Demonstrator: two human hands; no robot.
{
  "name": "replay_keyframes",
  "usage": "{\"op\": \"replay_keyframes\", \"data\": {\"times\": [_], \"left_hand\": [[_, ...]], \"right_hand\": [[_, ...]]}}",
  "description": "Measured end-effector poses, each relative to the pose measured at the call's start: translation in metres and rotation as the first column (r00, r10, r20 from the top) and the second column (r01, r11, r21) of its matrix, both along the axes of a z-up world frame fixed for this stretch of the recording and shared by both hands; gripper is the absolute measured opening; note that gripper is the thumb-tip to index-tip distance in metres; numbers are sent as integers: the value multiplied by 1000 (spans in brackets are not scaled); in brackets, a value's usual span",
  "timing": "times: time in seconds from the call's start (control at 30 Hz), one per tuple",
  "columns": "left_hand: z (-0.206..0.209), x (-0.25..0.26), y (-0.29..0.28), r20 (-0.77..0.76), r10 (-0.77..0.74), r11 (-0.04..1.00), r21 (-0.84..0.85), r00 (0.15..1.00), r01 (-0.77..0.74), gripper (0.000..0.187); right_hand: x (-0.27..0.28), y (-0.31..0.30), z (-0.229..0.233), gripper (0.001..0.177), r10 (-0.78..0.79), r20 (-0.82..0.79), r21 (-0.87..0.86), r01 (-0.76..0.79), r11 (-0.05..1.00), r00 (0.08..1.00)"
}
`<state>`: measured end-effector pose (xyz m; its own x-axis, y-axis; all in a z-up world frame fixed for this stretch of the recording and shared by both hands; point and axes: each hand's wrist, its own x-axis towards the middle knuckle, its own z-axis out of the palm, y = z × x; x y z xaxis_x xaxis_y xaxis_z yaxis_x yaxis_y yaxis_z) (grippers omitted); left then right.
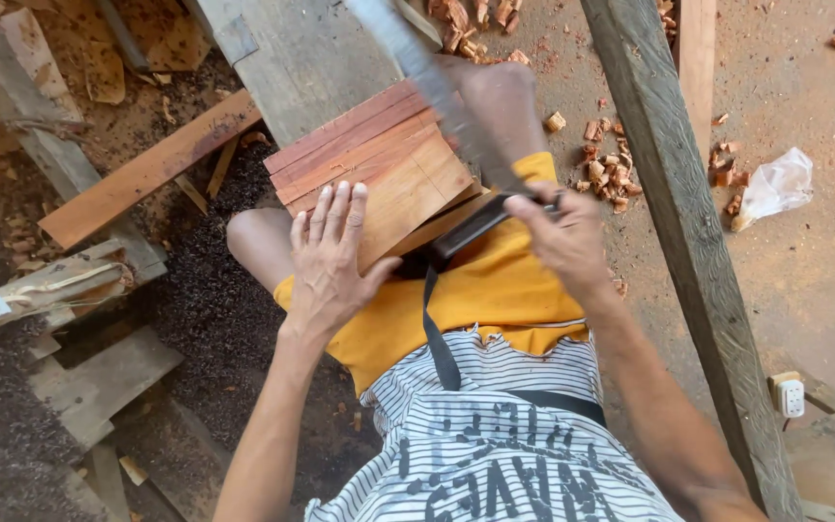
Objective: The recorder is using a square ruler and a pen to mark lines on a stack of small wooden blocks for a woodworking project.
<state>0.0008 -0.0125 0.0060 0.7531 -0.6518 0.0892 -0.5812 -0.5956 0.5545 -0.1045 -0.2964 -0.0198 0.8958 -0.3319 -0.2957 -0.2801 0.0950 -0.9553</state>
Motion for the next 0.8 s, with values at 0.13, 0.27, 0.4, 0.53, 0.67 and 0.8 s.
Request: {"op": "replay_keyframes", "data": {"times": [0.13, 0.27, 0.4, 0.53, 0.67, 0.8], "left_hand": [[10, 7, -2, 117, -25, 944, 331, 993, -16, 103], [18, 7, -10, 263, 8, 940, 326, 965, -97, 96], [13, 5, -12, 192, 14, 956, 286, 981, -70, 56], [32, 8, -23, 125, 86, 996, -22, 988, -84, 40], [35, 7, -20, -11, -28, 979, -200, 1000, 25, 69], [30, 3, -22, 72, -85, 985, -146, 994, 95, 83]], "right_hand": [[-9, -30, 21, 13, -94, -70, 144, 104, 984, 993], [-15, -21, 34, 14, -144, -4, 246, 141, 959, 990], [-4, 10, 24, 15, -97, -43, 323, 106, 940, 994], [13, 43, 8, 14, 13, -119, 374, 33, 927, 993], [37, 66, 3, 13, 146, -97, 338, -105, 935, 985], [49, 72, 1, 14, 154, -54, 363, -125, 923, 987]]}}
